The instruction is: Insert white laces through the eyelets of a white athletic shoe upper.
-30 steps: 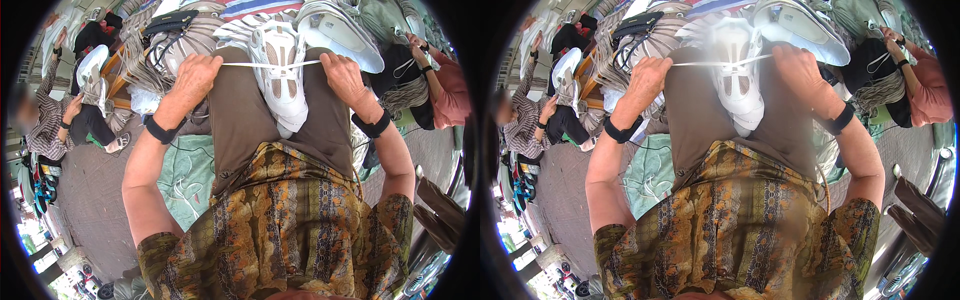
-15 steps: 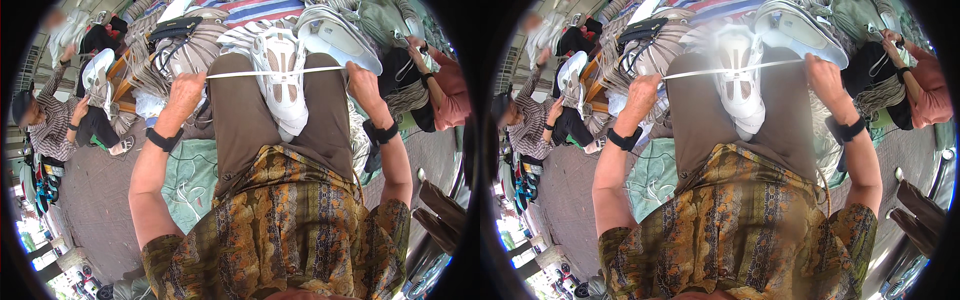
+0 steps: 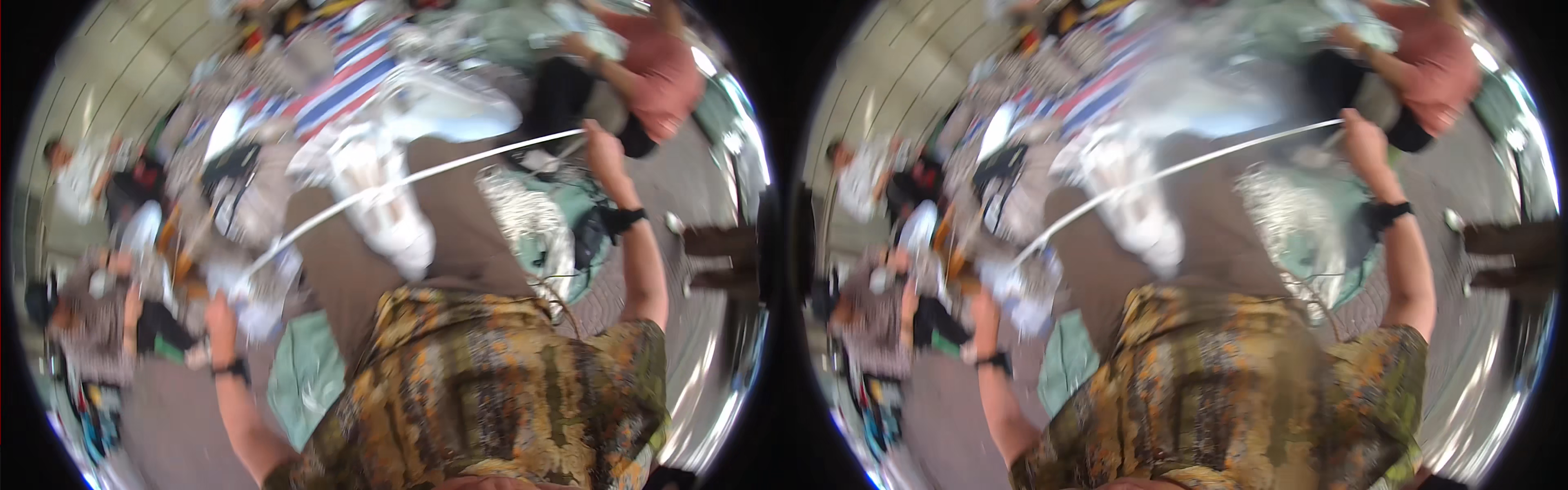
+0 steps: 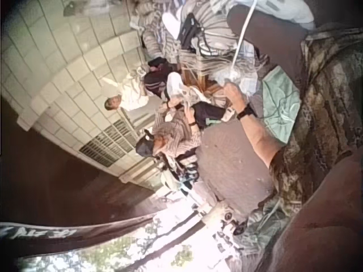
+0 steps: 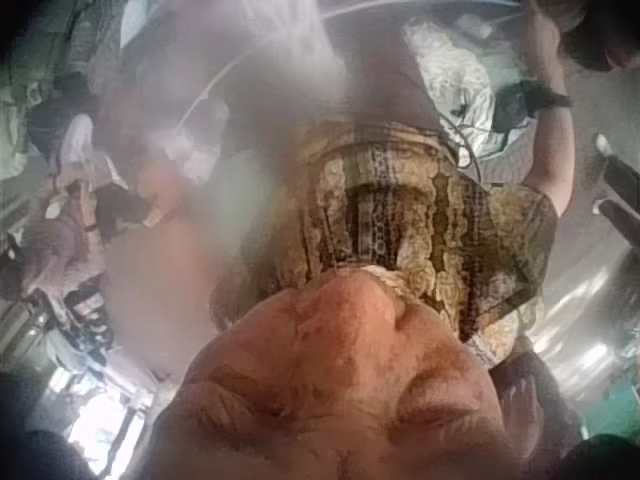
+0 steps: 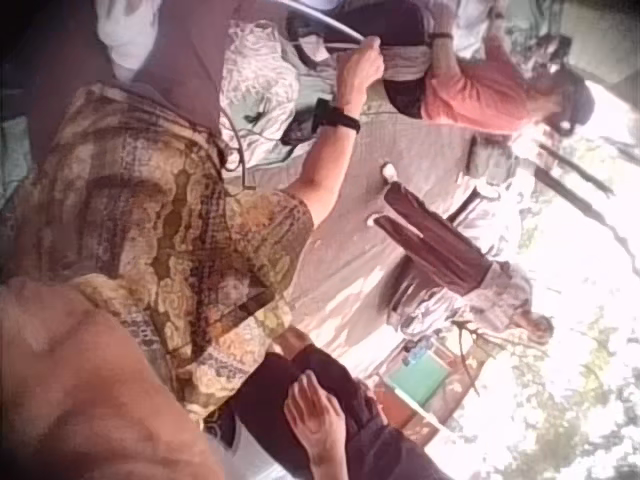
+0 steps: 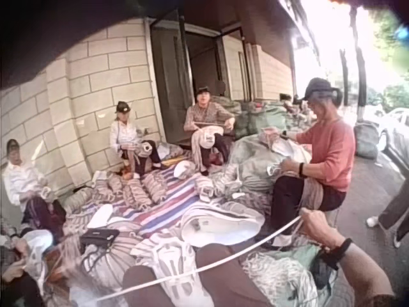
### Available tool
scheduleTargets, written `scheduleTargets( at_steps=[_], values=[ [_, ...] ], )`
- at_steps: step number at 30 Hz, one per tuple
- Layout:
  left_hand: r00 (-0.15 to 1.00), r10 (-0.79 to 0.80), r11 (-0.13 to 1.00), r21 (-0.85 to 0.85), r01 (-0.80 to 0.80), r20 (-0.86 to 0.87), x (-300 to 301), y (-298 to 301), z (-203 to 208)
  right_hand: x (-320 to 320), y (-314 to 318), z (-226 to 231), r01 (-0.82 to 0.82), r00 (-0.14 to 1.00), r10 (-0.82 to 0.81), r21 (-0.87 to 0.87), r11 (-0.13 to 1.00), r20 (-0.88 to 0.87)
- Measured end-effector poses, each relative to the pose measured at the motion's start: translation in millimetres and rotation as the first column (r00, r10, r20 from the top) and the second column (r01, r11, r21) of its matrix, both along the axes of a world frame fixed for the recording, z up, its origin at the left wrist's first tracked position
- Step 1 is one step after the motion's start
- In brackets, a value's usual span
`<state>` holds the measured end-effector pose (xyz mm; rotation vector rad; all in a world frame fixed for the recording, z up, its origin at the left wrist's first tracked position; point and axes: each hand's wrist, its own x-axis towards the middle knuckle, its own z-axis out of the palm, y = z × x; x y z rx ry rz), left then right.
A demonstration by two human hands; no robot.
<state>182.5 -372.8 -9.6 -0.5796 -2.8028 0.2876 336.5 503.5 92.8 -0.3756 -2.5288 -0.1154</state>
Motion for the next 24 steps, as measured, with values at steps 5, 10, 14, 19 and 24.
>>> scheduleTargets(
  at_steps=[5,10,14,19,24],
  values=[
    [0.997,0.074,0.995,0.062,-0.073,-0.008,36,-62,-21,34,49,-15,0.182,0.982,-0.18,-0.043,0.982,0.054],
    [0.971,0.23,0.973,-0.035,-0.228,0.068,43,-79,-18,112,81,1,0.301,0.953,-0.302,-0.086,0.95,0.005],
    [0.985,0.172,0.983,-0.06,-0.171,0.007,54,-93,-32,161,109,-11,0.379,0.924,-0.382,-0.085,0.921,-0.017],
    [0.981,0.175,0.978,-0.097,-0.183,-0.085,97,-137,-41,186,117,-7,0.454,0.887,-0.461,-0.137,0.881,-0.027],
    [0.973,0.171,0.972,-0.136,-0.192,-0.154,139,-166,-49,221,136,-12,0.568,0.819,-0.573,-0.144,0.811,0.003]
  ],
)
